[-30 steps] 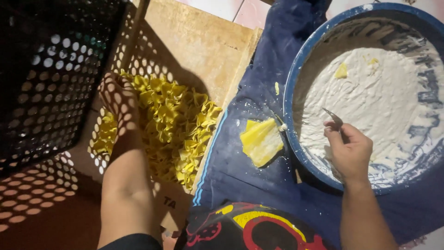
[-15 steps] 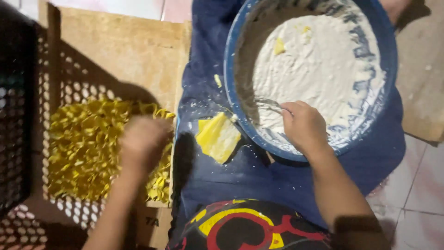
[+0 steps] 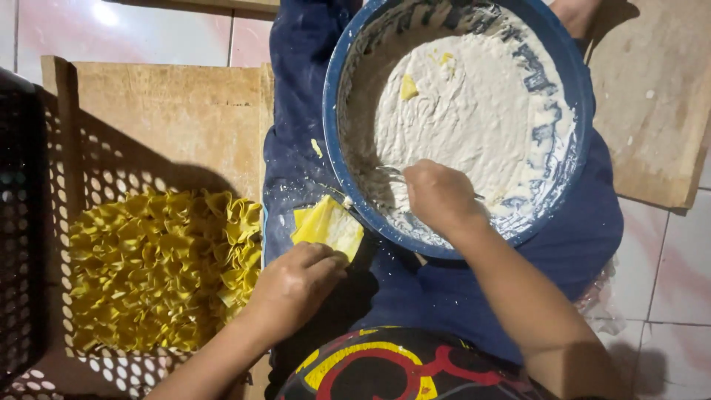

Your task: Preparing wontons by placing filling on wrappers and folding them by hand

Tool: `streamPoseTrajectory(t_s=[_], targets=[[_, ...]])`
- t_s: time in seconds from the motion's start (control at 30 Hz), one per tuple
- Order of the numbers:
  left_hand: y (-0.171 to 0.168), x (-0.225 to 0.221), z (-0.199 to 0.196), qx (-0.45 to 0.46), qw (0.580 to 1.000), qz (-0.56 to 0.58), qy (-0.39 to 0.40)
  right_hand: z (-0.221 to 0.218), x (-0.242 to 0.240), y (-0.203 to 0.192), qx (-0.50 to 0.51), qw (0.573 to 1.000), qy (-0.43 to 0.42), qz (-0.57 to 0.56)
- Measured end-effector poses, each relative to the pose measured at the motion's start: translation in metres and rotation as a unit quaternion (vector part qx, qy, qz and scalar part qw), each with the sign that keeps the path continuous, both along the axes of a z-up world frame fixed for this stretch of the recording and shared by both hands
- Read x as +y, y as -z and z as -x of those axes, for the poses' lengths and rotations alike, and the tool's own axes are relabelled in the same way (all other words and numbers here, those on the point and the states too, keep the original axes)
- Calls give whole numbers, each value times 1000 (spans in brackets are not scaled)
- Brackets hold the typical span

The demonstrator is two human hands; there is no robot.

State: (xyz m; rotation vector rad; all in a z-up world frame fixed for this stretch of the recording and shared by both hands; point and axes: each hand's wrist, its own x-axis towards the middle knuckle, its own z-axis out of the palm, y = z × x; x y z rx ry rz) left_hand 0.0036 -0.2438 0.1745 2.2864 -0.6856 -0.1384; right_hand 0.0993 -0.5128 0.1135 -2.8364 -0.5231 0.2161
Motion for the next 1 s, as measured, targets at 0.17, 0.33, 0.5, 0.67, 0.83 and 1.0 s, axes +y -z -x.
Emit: streamPoseTrajectory(t_s=[0.17, 0.33, 0.5, 0.67, 0.83, 1.0], targets=[[-13, 6, -6, 154, 970, 134, -131, 5, -7, 2, 57, 994, 80, 41], [9, 16, -2, 333, 786, 475, -216, -11, 20, -33, 288, 937, 198, -16], [15, -1, -5, 348, 593, 649, -327, 3, 8, -9, 291, 926, 211, -119], [44, 6, -4, 394, 463, 641, -468, 3, 8, -19, 317, 900, 228, -196], [23, 4, -14, 411, 421, 673, -449, -2, 19, -37, 295, 923, 235, -72], [23, -5, -16, 430, 427, 675, -421, -10, 21, -26, 291, 924, 231, -92]])
